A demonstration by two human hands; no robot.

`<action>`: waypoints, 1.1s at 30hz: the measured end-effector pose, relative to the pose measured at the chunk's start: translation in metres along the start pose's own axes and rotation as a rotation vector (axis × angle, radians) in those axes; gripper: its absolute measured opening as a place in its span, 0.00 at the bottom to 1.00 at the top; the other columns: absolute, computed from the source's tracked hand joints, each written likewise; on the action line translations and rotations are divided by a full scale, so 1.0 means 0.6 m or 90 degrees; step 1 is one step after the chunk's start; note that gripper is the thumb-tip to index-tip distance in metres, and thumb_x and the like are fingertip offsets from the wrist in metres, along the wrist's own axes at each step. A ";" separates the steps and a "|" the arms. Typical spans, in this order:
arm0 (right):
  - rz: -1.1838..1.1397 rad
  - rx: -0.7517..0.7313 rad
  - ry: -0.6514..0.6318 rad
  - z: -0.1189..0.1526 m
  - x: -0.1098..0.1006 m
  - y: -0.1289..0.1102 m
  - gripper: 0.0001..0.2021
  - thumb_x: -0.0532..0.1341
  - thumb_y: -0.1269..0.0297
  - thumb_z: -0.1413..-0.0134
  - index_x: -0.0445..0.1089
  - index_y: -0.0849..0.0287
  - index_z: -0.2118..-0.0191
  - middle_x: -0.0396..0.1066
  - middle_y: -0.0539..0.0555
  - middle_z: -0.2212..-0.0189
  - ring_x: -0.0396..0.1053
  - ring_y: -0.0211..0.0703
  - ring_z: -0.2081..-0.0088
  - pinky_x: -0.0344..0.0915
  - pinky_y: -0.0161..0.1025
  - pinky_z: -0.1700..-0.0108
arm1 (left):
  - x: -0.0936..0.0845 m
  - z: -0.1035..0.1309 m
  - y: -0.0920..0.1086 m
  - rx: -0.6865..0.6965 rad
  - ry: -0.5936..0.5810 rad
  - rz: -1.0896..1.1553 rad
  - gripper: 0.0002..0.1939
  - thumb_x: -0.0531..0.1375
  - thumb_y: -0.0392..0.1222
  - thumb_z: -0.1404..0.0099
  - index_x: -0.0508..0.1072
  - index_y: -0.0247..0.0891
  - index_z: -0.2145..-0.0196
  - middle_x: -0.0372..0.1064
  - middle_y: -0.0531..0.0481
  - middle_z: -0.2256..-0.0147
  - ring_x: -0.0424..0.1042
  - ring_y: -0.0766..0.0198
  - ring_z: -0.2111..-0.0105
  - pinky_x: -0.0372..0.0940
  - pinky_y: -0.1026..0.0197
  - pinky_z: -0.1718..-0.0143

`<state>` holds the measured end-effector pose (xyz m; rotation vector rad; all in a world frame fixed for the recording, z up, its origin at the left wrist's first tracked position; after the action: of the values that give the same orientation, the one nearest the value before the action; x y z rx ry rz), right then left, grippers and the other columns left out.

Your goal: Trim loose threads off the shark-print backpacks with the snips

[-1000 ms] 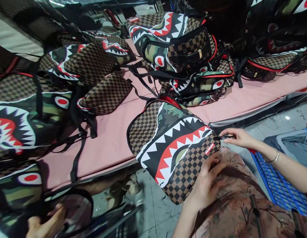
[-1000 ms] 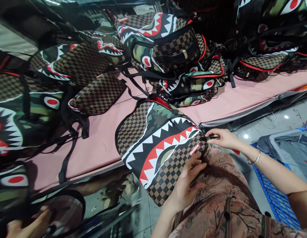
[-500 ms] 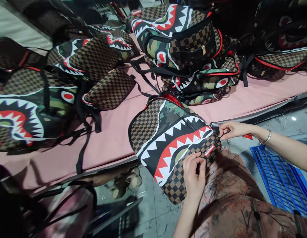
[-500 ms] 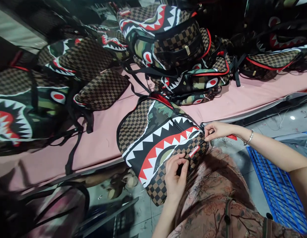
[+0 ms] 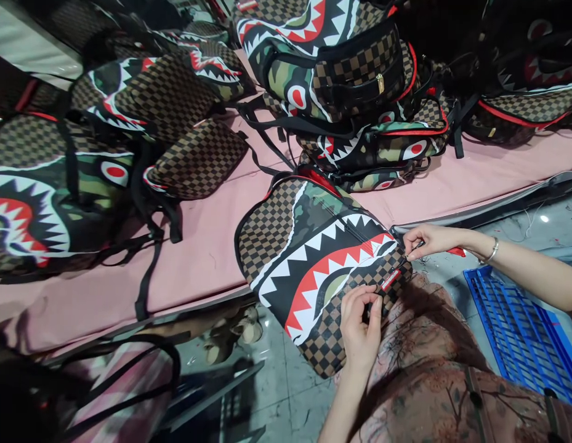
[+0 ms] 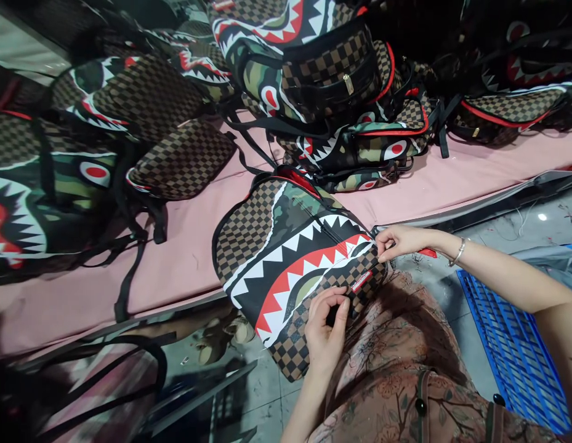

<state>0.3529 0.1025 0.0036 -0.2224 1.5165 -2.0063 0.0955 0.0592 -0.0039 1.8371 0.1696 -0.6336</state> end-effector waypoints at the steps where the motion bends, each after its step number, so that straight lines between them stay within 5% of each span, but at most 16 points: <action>1: 0.000 -0.008 -0.002 -0.001 0.000 0.000 0.15 0.63 0.56 0.56 0.68 0.64 0.69 0.68 0.50 0.72 0.65 0.35 0.69 0.60 0.33 0.66 | 0.000 0.000 0.000 0.000 -0.002 0.000 0.03 0.55 0.38 0.39 0.69 0.39 0.69 0.70 0.47 0.62 0.66 0.59 0.57 0.61 0.50 0.53; 33: -0.034 0.052 -0.008 -0.007 0.006 -0.007 0.17 0.66 0.54 0.59 0.67 0.65 0.70 0.68 0.50 0.74 0.64 0.34 0.71 0.59 0.34 0.66 | -0.014 0.007 -0.004 -0.067 0.091 0.069 0.02 0.56 0.38 0.39 0.69 0.39 0.69 0.70 0.48 0.62 0.67 0.61 0.58 0.60 0.52 0.52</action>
<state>0.3466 0.1045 0.0053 -0.2449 1.4319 -2.0999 0.0860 0.0579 -0.0028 1.7762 0.1921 -0.4106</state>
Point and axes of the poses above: each hand's wrist, its own z-axis away from the middle knuckle, its own x-axis out of the palm, y = z × x, the point moved 2 cm from there along -z, towards the middle knuckle
